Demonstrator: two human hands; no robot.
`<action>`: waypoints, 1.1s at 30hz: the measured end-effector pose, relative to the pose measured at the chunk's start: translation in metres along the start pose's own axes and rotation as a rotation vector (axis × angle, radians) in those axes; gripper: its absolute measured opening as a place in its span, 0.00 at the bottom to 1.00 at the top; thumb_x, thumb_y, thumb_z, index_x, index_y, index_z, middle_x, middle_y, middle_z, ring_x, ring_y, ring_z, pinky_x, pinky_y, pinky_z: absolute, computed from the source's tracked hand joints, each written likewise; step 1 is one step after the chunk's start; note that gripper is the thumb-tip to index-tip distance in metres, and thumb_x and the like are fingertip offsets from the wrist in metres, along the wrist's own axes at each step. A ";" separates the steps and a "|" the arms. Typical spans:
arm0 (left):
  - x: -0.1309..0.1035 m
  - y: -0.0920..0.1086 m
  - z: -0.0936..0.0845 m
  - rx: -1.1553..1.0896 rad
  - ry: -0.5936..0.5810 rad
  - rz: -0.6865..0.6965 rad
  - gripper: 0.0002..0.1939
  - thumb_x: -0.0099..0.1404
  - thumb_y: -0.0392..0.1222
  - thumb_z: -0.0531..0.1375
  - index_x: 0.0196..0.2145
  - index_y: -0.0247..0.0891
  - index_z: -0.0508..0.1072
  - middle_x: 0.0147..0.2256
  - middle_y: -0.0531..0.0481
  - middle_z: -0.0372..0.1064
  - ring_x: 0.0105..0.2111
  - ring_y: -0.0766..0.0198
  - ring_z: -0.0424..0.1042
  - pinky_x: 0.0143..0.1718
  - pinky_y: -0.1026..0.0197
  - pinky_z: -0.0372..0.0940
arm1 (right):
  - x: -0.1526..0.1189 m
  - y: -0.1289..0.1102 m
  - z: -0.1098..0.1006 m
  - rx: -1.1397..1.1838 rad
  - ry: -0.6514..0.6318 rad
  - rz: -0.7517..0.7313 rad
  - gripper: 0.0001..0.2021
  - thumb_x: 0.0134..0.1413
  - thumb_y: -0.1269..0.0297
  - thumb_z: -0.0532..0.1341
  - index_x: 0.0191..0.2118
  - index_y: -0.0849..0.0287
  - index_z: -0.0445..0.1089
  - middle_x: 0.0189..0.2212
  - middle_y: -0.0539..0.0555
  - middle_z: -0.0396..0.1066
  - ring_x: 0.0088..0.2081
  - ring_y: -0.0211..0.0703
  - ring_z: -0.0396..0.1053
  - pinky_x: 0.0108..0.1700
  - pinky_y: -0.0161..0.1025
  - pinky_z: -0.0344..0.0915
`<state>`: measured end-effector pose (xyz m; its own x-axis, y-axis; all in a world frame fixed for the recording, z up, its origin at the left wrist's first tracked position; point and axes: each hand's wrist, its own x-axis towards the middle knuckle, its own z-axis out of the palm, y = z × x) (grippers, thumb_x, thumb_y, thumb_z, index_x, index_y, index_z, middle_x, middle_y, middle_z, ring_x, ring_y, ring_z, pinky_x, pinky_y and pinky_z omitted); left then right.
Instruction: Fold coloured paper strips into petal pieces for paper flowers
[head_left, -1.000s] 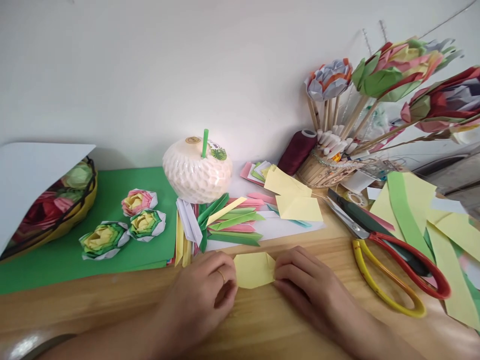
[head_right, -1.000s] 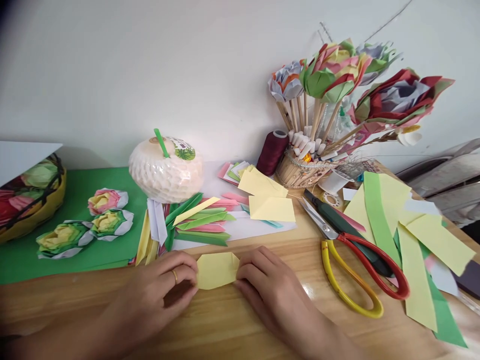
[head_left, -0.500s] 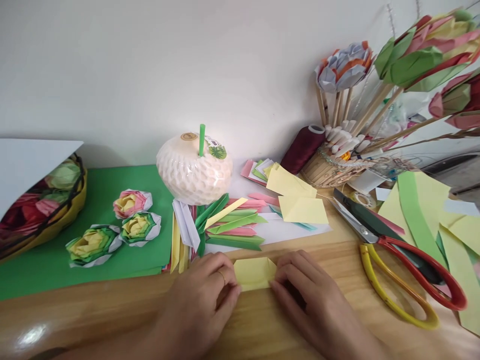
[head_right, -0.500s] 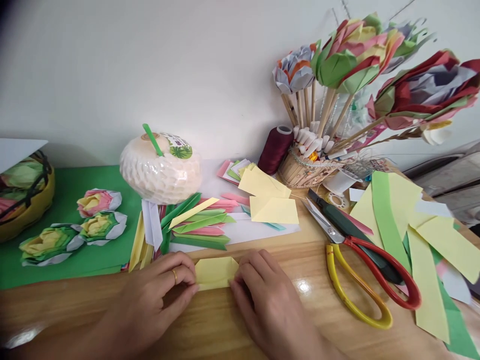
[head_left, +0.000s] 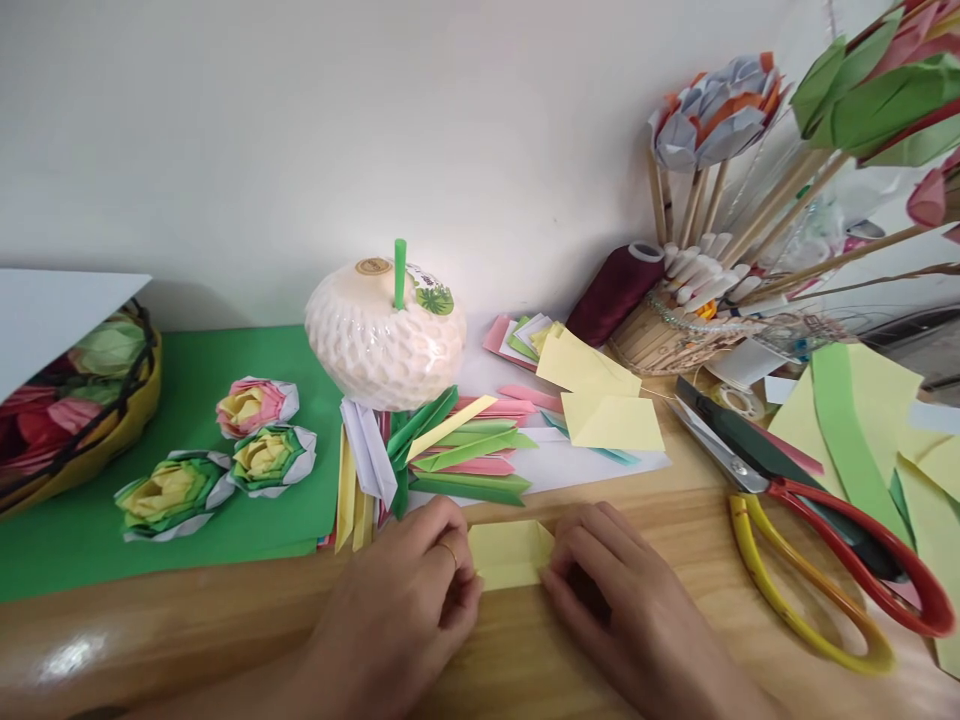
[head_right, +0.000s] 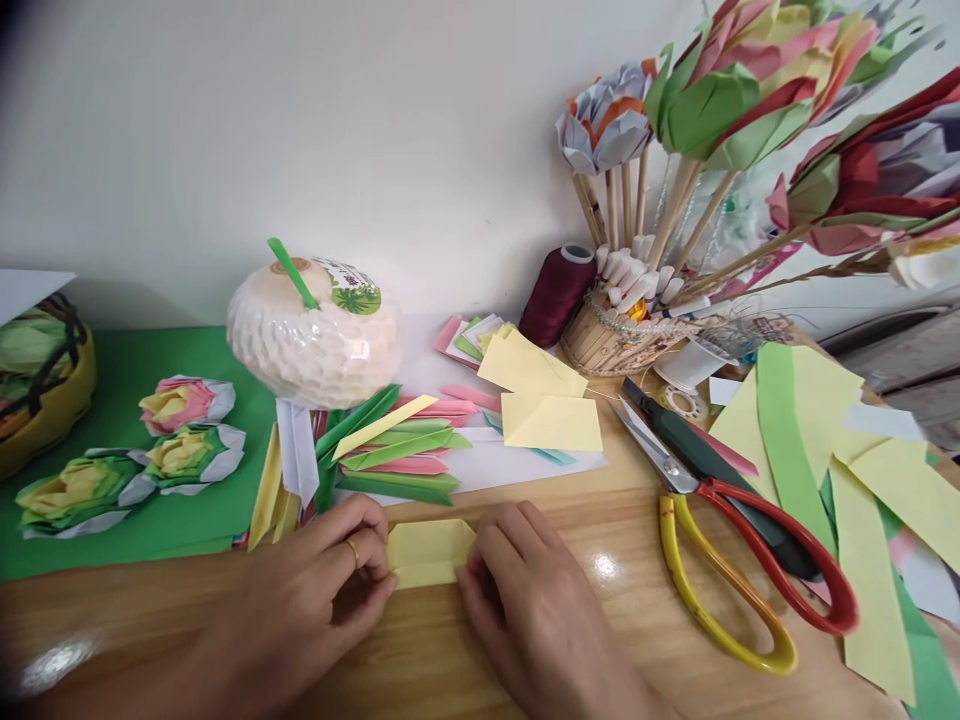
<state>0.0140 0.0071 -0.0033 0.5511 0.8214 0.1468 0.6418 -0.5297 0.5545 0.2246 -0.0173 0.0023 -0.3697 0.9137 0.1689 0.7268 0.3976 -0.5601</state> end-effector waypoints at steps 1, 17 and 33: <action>0.000 0.000 0.000 0.009 0.000 0.005 0.09 0.62 0.33 0.48 0.26 0.39 0.62 0.31 0.51 0.65 0.26 0.64 0.67 0.27 0.62 0.61 | 0.000 0.001 0.000 0.016 -0.005 0.009 0.08 0.59 0.75 0.52 0.30 0.56 0.56 0.29 0.51 0.63 0.31 0.41 0.62 0.31 0.37 0.61; -0.006 -0.002 0.002 0.336 0.174 0.493 0.16 0.72 0.31 0.43 0.36 0.35 0.69 0.29 0.51 0.71 0.27 0.64 0.71 0.19 0.63 0.57 | -0.009 0.006 -0.025 -0.244 -0.110 -0.360 0.18 0.68 0.68 0.42 0.47 0.61 0.68 0.37 0.57 0.73 0.38 0.44 0.67 0.36 0.40 0.67; -0.007 -0.019 -0.028 0.212 -0.044 0.578 0.16 0.70 0.30 0.45 0.38 0.38 0.71 0.30 0.49 0.71 0.36 0.62 0.72 0.41 0.61 0.68 | -0.017 0.013 -0.028 -0.215 -0.050 -0.428 0.15 0.66 0.71 0.47 0.50 0.62 0.67 0.42 0.57 0.74 0.46 0.44 0.69 0.46 0.43 0.69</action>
<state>-0.0168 0.0172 0.0084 0.8599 0.3821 0.3386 0.3226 -0.9207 0.2196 0.2563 -0.0249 0.0155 -0.6854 0.6607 0.3060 0.6042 0.7506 -0.2675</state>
